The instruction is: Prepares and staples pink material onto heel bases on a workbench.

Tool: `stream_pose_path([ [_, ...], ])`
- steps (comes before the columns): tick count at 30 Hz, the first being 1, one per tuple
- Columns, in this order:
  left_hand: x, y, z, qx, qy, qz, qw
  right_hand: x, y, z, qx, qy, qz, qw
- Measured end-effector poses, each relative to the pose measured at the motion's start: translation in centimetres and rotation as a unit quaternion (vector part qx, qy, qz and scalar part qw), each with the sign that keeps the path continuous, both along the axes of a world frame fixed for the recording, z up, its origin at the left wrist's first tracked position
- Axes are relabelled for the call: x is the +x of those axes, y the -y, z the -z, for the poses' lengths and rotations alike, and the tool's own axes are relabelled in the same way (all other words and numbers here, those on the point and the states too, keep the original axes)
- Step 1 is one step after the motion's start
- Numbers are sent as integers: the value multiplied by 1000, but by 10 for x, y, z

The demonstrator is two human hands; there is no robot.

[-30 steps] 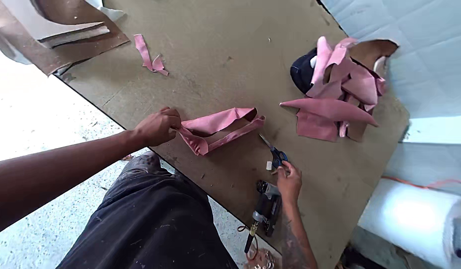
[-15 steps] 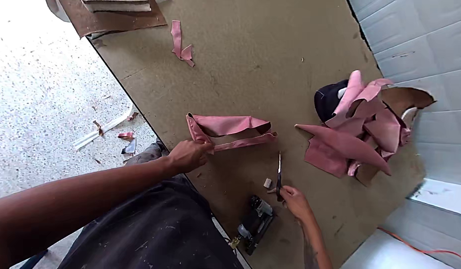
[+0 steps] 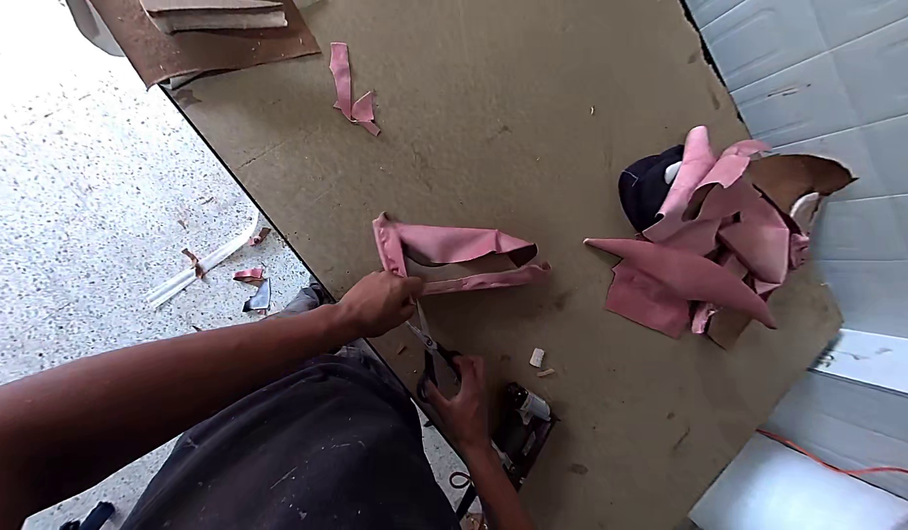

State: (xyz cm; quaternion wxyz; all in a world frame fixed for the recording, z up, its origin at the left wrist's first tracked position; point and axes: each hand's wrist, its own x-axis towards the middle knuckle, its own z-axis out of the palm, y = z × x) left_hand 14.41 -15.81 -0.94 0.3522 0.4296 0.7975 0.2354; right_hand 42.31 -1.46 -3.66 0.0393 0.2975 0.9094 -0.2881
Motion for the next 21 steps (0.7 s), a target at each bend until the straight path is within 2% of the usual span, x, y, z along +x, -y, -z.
stream_pose_path([
  [3, 2, 3, 2, 15, -11, -16, 1000, -17, 11, 4, 10, -32, 17, 999],
  [9, -3, 8, -1, -6, 20, -50, 999, 0, 28, -9, 13, -41, 52, 998],
  [16, 13, 7, -10, -16, 51, 12, 998, -62, 57, 13, 8, -51, 83, 995],
  [21, -5, 17, -2, -32, 64, 46, 996, -68, 62, 11, -25, -60, 51, 997],
])
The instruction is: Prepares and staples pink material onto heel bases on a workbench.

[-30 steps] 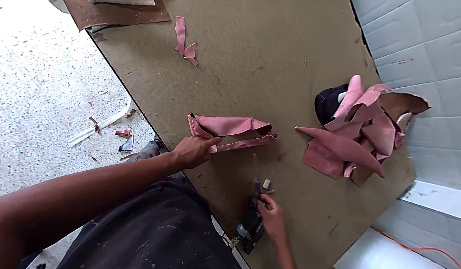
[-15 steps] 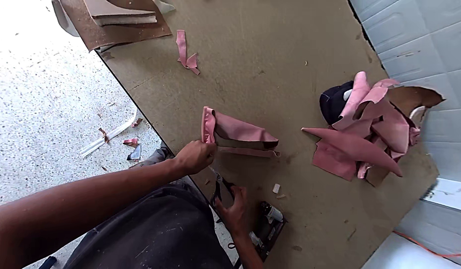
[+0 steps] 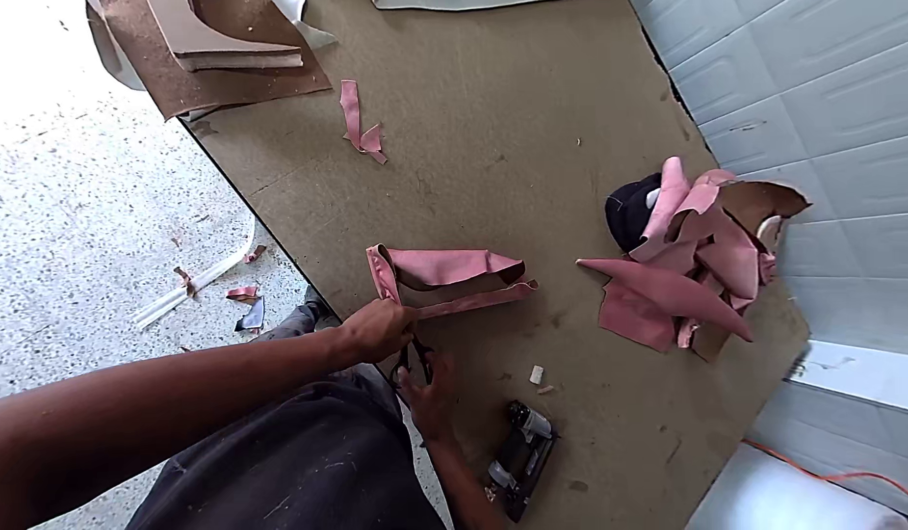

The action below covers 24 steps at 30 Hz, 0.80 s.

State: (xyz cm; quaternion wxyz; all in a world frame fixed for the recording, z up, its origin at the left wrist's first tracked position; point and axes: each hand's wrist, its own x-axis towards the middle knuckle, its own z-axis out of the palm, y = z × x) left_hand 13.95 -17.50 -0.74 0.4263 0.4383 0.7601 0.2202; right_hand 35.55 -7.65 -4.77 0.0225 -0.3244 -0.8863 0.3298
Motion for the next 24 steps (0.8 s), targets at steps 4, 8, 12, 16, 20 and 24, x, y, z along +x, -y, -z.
stream_pose_path([
  [4, 4, 7, 1, 7, 4, -5, 1000, 10, -2, 7, -24, -47, -55, 997],
  [8, 9, 13, -3, 29, 22, -29, 999, 14, 4, 10, -44, -49, -53, 996],
  [12, 9, 20, -2, 24, 44, -22, 998, -12, 20, -5, -35, -28, 4, 999],
  [16, 8, 26, -1, 2, 57, 0, 998, -33, 37, 7, -38, -26, 31, 998],
  [20, -6, 34, 0, 12, 71, -9, 997, -37, 44, 14, -9, -18, 14, 1000],
  [24, -10, 36, -2, 25, 88, -9, 996, -33, 40, 13, 1, -39, -20, 999],
])
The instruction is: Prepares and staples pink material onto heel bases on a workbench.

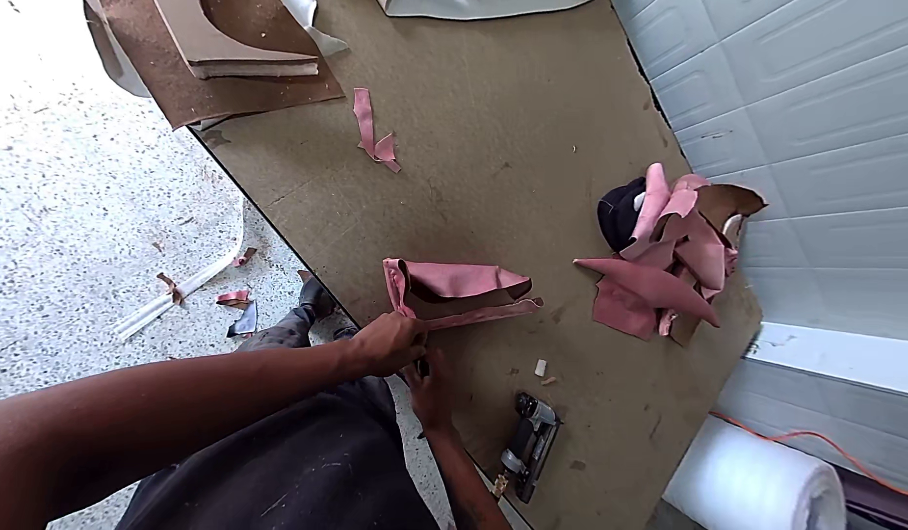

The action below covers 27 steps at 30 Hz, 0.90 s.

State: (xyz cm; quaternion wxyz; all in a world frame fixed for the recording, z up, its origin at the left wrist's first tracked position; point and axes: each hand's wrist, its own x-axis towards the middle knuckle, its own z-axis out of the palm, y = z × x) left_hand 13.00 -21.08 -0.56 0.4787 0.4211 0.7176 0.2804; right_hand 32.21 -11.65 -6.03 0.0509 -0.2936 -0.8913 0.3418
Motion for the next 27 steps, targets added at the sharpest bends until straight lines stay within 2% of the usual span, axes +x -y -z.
stream_pose_path([
  [6, -3, 13, -3, 22, 28, -8, 999, -15, 4, -15, 102, 49, 32, 993],
  [9, -14, 26, -4, 21, 30, -25, 999, -12, 14, -27, 120, 75, 42, 989],
  [14, -35, 62, 20, 9, 79, -123, 989, 56, 29, -22, 152, 149, 74, 974],
  [16, -39, 69, 24, 8, 87, -120, 989, 60, 31, -23, 167, 150, 79, 971],
  [19, -28, 62, 17, 28, 86, -69, 994, 23, 30, -29, 181, 161, 79, 967],
  [23, -12, 43, 1, 45, 85, -4, 995, -33, 27, -24, 200, 124, 47, 971],
  [27, -13, 33, -3, 34, 85, 3, 996, -54, 17, -19, 214, 135, -2, 967],
])
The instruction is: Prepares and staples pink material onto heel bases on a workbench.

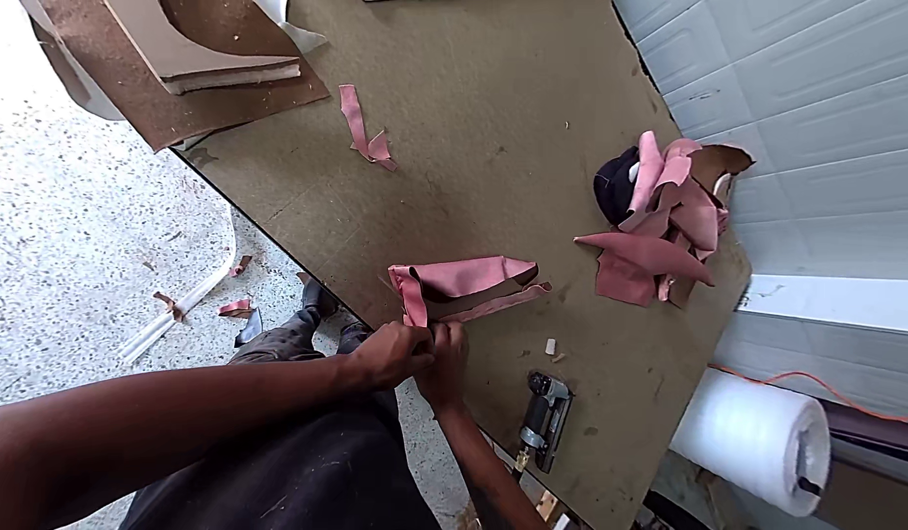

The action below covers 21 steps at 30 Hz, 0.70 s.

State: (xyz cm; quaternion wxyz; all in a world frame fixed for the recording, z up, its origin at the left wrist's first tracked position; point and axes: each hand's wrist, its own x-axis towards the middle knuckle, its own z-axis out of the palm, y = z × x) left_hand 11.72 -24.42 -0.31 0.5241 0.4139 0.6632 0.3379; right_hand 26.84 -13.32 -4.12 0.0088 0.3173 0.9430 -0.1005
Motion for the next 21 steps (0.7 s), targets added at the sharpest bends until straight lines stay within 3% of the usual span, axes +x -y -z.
stream_pose_path([
  [7, 2, -9, -8, 17, 7, -22, 1000, 3, -22, 2, -43, -64, -76, 994],
  [13, 10, -13, -12, 13, 4, 13, 1000, -17, -28, -8, -28, -38, -107, 993],
  [18, 1, -13, -9, 36, -1, -27, 999, -25, -33, 4, -78, -96, -130, 984],
  [20, 2, -14, -11, 51, 14, -15, 998, -30, -33, -13, -135, -99, -123, 978],
  [21, 8, -13, -14, 69, 29, 4, 997, -41, -30, -41, -202, -101, -108, 968],
])
